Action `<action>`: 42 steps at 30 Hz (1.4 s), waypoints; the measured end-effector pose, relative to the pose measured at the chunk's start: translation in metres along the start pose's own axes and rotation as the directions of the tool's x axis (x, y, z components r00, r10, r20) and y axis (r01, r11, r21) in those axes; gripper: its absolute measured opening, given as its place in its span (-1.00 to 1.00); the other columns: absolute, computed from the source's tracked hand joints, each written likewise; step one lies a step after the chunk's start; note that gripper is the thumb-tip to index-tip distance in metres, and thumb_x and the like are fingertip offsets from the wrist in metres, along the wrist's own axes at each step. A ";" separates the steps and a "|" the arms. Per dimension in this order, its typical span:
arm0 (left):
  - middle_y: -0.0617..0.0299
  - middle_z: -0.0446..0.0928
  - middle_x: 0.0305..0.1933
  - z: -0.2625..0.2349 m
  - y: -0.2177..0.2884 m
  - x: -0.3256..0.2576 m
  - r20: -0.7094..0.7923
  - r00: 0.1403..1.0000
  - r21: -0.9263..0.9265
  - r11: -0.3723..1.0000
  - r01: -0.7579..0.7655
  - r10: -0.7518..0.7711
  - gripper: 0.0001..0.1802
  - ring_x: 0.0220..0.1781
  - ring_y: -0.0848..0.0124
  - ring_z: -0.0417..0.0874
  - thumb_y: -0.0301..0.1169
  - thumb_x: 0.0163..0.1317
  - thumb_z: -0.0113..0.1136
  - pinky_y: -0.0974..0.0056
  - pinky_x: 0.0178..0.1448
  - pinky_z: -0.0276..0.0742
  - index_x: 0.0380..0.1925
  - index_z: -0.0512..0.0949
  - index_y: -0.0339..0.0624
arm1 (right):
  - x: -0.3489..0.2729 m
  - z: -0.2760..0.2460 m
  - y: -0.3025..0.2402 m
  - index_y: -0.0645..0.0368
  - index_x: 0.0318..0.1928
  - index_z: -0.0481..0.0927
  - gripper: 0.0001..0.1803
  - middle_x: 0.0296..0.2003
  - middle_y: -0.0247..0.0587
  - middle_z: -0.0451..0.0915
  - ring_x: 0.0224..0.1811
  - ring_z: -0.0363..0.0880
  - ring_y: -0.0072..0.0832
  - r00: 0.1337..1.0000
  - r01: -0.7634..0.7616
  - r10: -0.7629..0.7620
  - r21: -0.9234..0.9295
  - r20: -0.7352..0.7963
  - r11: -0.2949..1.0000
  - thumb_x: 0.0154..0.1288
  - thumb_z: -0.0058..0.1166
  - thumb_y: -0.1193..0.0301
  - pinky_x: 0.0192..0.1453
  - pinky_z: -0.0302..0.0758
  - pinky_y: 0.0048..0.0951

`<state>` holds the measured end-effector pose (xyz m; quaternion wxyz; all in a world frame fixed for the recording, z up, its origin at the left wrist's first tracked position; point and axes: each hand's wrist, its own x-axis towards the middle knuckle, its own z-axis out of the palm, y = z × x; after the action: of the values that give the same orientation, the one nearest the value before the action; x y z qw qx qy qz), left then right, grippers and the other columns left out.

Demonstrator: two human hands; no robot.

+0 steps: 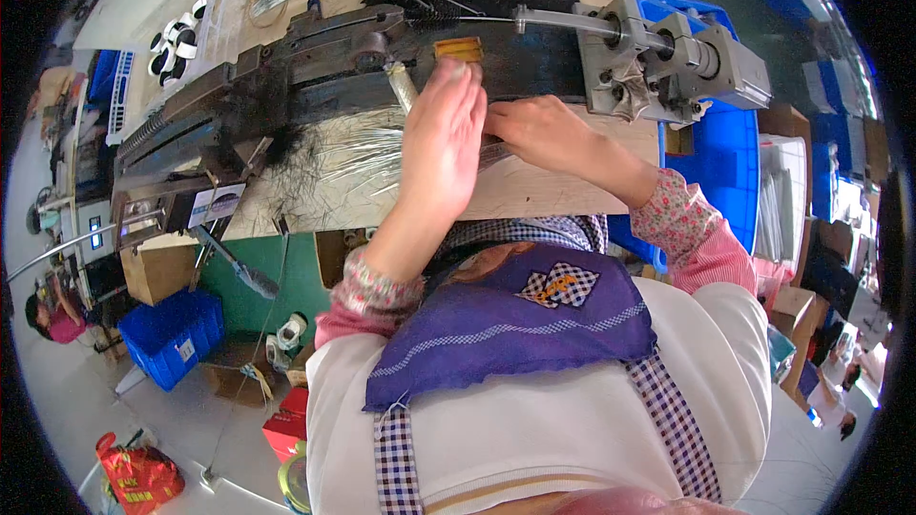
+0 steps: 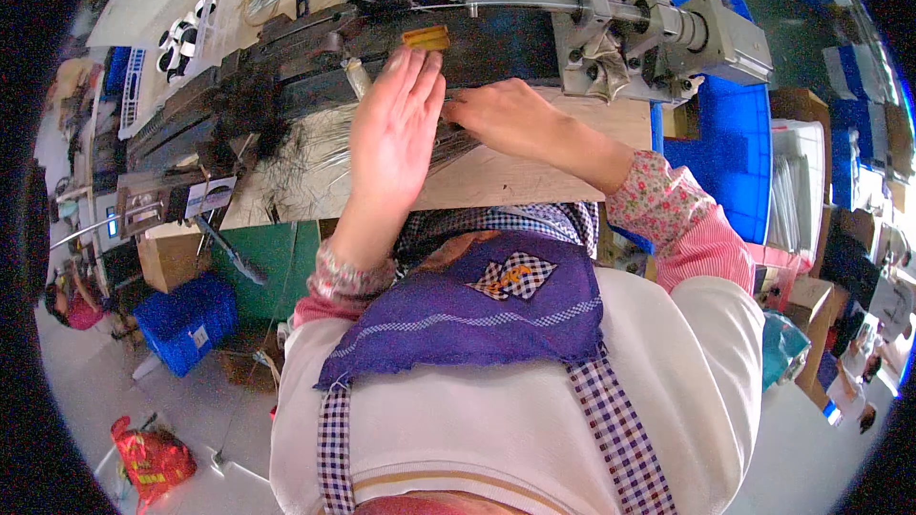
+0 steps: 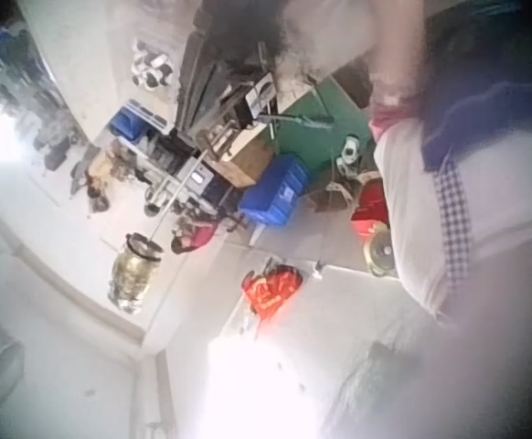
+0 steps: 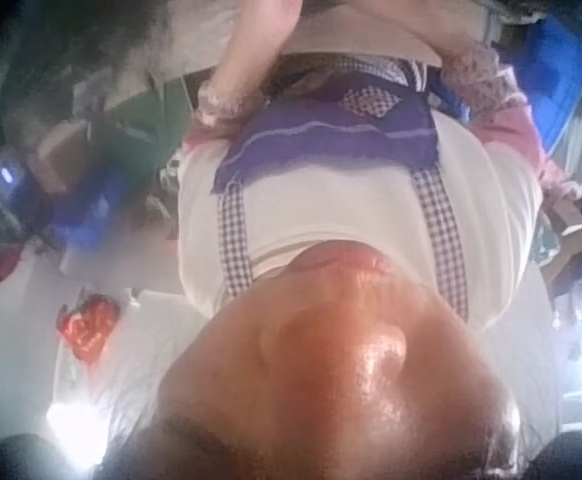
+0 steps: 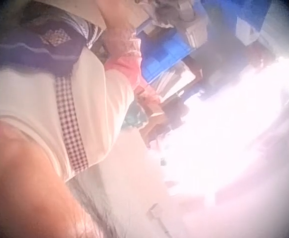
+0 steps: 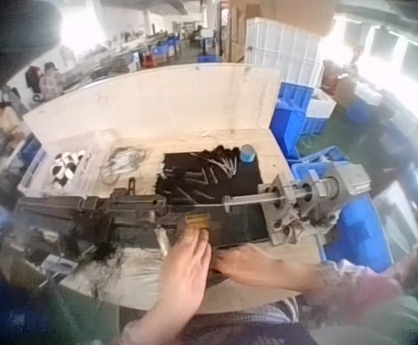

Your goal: Manually assemble small metal components on a production line workbench.

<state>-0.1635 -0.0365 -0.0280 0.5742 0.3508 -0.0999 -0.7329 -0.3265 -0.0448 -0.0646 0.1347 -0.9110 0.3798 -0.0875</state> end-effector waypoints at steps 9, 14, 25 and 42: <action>-0.27 0.24 0.33 -0.193 0.118 -0.096 0.346 0.551 0.553 -0.640 0.534 0.759 -0.11 0.43 -0.07 0.19 -0.24 0.20 0.20 0.08 0.37 0.21 0.41 -0.03 -0.32 | -0.006 -0.004 0.012 0.18 -0.21 0.48 -0.81 -0.31 -0.17 0.54 -0.28 0.60 -0.14 0.998 0.000 0.012 0.216 -0.056 0.976 0.16 0.12 0.43 -0.23 0.55 -0.22; -0.24 0.43 0.17 -0.312 0.199 -0.147 -0.110 0.338 0.830 -0.101 0.549 0.935 -0.13 0.12 -0.02 0.54 -0.26 0.13 0.27 0.11 0.16 0.42 0.38 0.08 -0.28 | 0.008 0.002 0.016 0.20 -0.24 0.48 -0.85 -0.31 -0.13 0.53 -0.25 0.58 -0.11 1.000 0.019 -0.018 0.281 -0.008 0.959 0.23 0.09 0.41 -0.20 0.53 -0.18; -0.04 0.47 0.20 -0.081 0.084 -0.081 0.536 0.441 0.842 -0.425 -0.331 0.720 -0.46 0.23 0.05 0.47 -0.46 0.17 0.11 0.12 0.35 0.26 0.20 0.38 -0.36 | -0.041 -0.043 -0.011 0.32 -0.25 0.45 -0.91 -0.39 0.00 0.48 -0.31 0.49 -0.21 0.786 -0.325 0.535 0.530 -0.310 0.784 0.26 0.02 0.55 -0.13 0.43 -0.33; 0.17 0.40 -0.30 -0.063 0.034 -0.041 0.387 0.865 0.794 0.360 -0.489 0.321 -0.63 -0.12 0.40 0.48 -0.22 0.48 -0.18 0.27 -0.11 0.47 -0.29 0.49 -0.28 | 0.023 -0.124 0.006 0.23 -0.18 0.57 -0.78 -0.35 -0.13 0.54 -0.35 0.58 -0.15 0.859 -0.047 0.142 0.201 -0.492 0.978 0.12 0.10 0.63 -0.24 0.52 -0.31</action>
<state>-0.0937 0.0065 -0.0397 0.4652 0.4949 -0.5891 -0.4378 -0.3469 -0.0877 0.0527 0.1176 -0.8205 0.4365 -0.3498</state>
